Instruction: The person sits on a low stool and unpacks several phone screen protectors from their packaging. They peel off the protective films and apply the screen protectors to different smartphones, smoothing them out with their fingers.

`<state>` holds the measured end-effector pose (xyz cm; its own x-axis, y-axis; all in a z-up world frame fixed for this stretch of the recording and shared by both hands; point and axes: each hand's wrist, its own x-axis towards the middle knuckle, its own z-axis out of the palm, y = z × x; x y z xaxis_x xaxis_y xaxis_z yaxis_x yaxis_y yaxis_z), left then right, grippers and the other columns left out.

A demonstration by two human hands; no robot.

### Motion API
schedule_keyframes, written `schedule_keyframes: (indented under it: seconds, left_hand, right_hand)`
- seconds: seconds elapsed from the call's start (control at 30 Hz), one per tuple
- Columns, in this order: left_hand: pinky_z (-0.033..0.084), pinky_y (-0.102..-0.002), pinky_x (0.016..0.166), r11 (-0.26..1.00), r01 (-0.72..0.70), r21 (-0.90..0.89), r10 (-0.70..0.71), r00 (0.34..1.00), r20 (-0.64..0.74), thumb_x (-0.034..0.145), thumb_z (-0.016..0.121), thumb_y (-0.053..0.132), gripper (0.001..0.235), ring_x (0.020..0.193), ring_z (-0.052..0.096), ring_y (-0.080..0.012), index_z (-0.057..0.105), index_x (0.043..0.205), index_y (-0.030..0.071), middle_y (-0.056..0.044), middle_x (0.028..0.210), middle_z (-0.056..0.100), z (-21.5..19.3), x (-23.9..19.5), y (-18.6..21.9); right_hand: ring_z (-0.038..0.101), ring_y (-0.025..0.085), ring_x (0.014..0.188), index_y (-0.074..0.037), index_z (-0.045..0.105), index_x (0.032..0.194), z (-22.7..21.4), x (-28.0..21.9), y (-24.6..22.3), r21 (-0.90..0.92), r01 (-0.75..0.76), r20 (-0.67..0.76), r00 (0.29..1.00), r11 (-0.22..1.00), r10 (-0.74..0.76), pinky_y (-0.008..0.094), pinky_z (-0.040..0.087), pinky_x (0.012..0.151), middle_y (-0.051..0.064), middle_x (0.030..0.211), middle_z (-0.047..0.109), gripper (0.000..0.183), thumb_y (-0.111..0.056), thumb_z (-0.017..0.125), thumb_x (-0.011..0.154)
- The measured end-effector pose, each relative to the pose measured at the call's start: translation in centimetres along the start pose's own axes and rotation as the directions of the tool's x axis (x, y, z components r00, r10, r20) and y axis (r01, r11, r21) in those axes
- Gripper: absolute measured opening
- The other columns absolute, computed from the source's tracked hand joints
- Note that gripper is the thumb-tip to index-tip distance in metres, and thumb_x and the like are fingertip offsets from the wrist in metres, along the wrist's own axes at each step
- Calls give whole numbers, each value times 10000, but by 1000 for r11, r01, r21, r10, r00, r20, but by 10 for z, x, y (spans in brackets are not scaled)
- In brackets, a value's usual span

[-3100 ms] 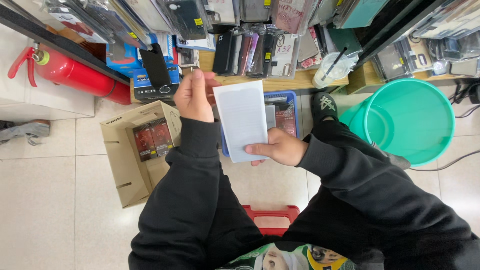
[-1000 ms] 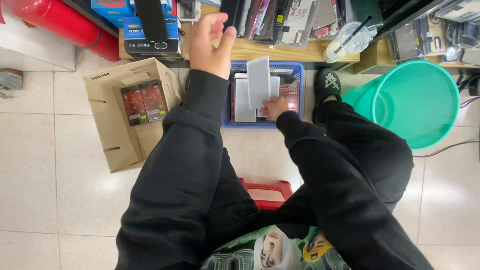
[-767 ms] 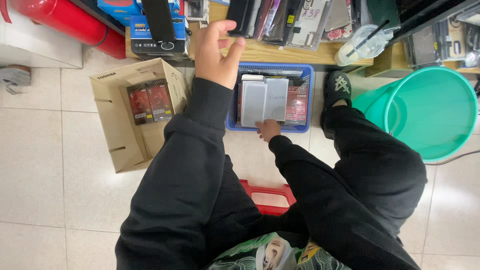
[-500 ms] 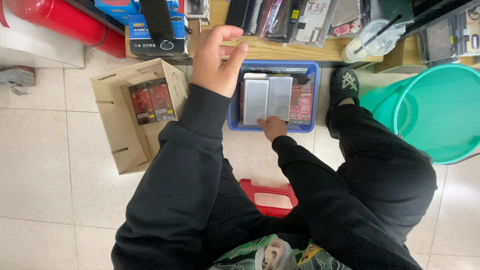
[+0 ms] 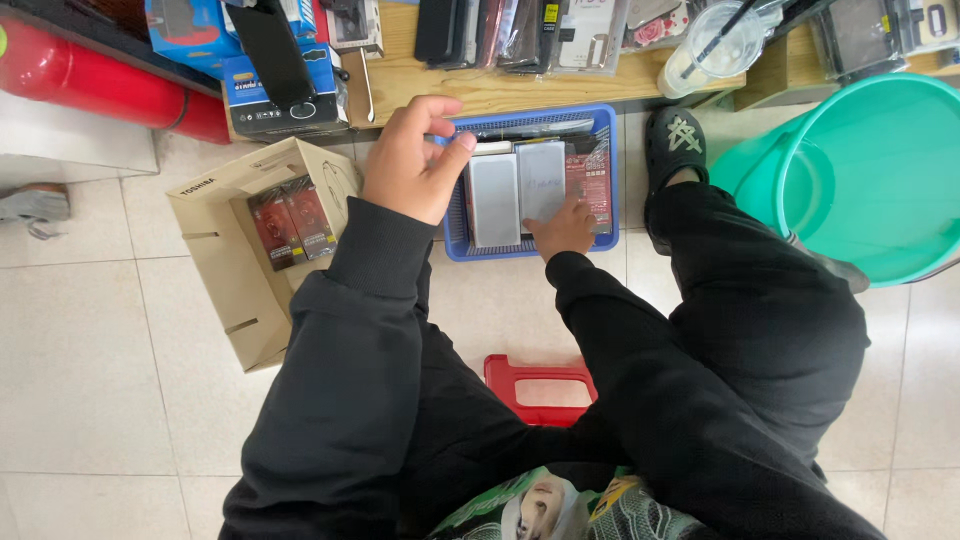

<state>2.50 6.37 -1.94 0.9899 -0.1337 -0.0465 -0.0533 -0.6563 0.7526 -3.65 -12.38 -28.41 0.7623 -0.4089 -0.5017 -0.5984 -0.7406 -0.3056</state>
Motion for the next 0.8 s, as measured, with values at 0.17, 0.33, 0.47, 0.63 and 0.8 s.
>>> schedule_keyframes:
  seconds: [0.17, 0.33, 0.47, 0.63, 0.8]
  left_hand:
    - [510, -300, 675, 1000, -5, -8, 6, 1000, 23, 902, 578, 376, 349, 679, 661, -145, 598, 1179, 165, -48, 1008, 646, 2, 2, -4]
    - [509, -309, 707, 1000, -18, -11, 19, 999, 29, 893, 582, 391, 371, 666, 639, -161, 603, 1176, 153, -51, 986, 635, 8, 8, -10]
    - [527, -339, 727, 1000, -14, -3, 14, 1000, -1, 896, 628, 428, 348, 751, 675, -195, 610, 1151, 191, -38, 959, 621, 24, 19, -36]
    - [574, -366, 794, 995, 98, -33, -99, 994, -35, 929, 638, 425, 441, 947, 702, -232, 515, 1280, 187, -64, 1054, 577, 24, 23, -31]
    - [478, -435, 1021, 913, 144, -382, -231, 954, -192, 973, 522, 567, 611, 1180, 615, -305, 408, 1430, 177, -137, 1196, 618, 16, 31, -14]
  right_hand:
    - [449, 392, 1257, -46, 387, 1353, -4, 2, 0, 103, -79, 28, 997, 992, 76, 558, 428, 968, 183, 1322, 495, 914, -470, 861, 696]
    - [501, 410, 1165, -15, 462, 1258, -1, 0, 11, 272, -90, 5, 996, 958, 92, 554, 469, 903, 197, 1218, 531, 745, -351, 846, 717]
    - [640, 399, 1045, -45, 602, 1102, 12, 23, 18, 485, 8, -54, 998, 874, 21, 489, 538, 882, 175, 1094, 667, 327, -296, 589, 892]
    - [614, 436, 1058, -94, 619, 964, -67, 31, -59, 496, 159, -173, 981, 853, -83, 540, 494, 906, 193, 968, 685, 318, -407, 609, 907]
    - [506, 183, 356, -113, 581, 783, -209, -21, -136, 793, 478, -271, 832, 377, -483, 258, 399, 428, 78, 409, 455, 264, -272, 553, 992]
